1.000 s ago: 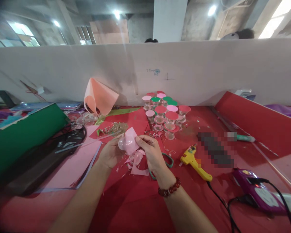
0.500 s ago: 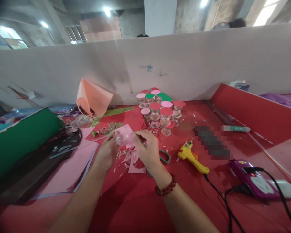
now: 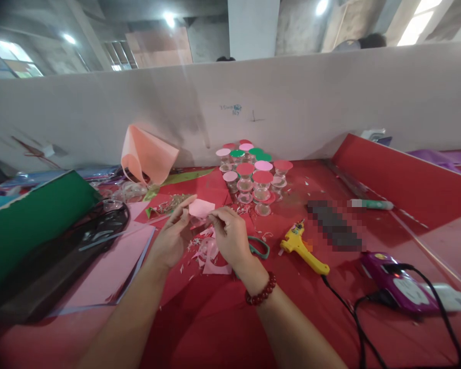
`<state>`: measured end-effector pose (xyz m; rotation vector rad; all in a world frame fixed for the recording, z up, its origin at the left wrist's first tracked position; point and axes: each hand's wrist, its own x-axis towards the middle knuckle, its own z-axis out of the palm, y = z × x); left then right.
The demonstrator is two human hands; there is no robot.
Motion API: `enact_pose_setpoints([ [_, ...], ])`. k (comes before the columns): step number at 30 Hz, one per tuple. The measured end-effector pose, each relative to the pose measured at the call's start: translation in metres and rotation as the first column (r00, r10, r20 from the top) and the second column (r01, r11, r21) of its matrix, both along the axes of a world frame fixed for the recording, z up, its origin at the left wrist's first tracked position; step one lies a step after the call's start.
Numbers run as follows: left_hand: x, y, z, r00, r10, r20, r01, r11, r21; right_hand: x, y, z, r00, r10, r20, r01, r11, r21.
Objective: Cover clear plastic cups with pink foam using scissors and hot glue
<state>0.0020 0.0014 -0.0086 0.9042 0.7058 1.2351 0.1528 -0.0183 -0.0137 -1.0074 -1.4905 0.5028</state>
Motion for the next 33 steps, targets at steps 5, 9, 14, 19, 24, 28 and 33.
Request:
enact_pose_setpoints([
  [5, 0.000, 0.001, 0.001, 0.999, -0.032, 0.030, 0.033, 0.999, -0.014, 0.000, 0.000, 0.000, 0.999, 0.000, -0.043, -0.003, 0.998, -0.058],
  [9, 0.001, 0.000, 0.003, 0.998, -0.038, 0.040, 0.040, 0.999, -0.034, 0.000, 0.001, -0.002, 0.997, -0.025, -0.079, 0.017, 0.994, -0.104],
  [14, 0.003, -0.001, 0.002, 0.999, -0.033, 0.028, 0.035, 0.998, -0.046, 0.000, 0.002, -0.001, 0.989, -0.080, -0.124, 0.065, 0.991, -0.115],
  [19, 0.004, -0.002, -0.001, 0.995, -0.051, -0.091, 0.055, 0.998, 0.036, 0.002, 0.005, -0.002, 0.978, -0.105, -0.180, 0.074, 0.983, -0.169],
  [24, 0.006, -0.004, -0.001, 0.987, -0.071, -0.143, 0.073, 0.997, 0.006, 0.006, 0.007, -0.003, 0.985, -0.135, -0.106, 0.123, 0.986, -0.113],
  [28, 0.009, -0.006, 0.001, 0.986, -0.011, -0.164, 0.012, 1.000, 0.001, 0.006, 0.005, -0.003, 0.992, -0.110, -0.055, 0.107, 0.992, -0.067],
  [33, 0.014, -0.004, -0.002, 0.988, 0.090, -0.128, -0.089, 0.996, 0.013, 0.001, 0.006, -0.006, 0.968, -0.163, -0.191, 0.140, 0.982, -0.127],
])
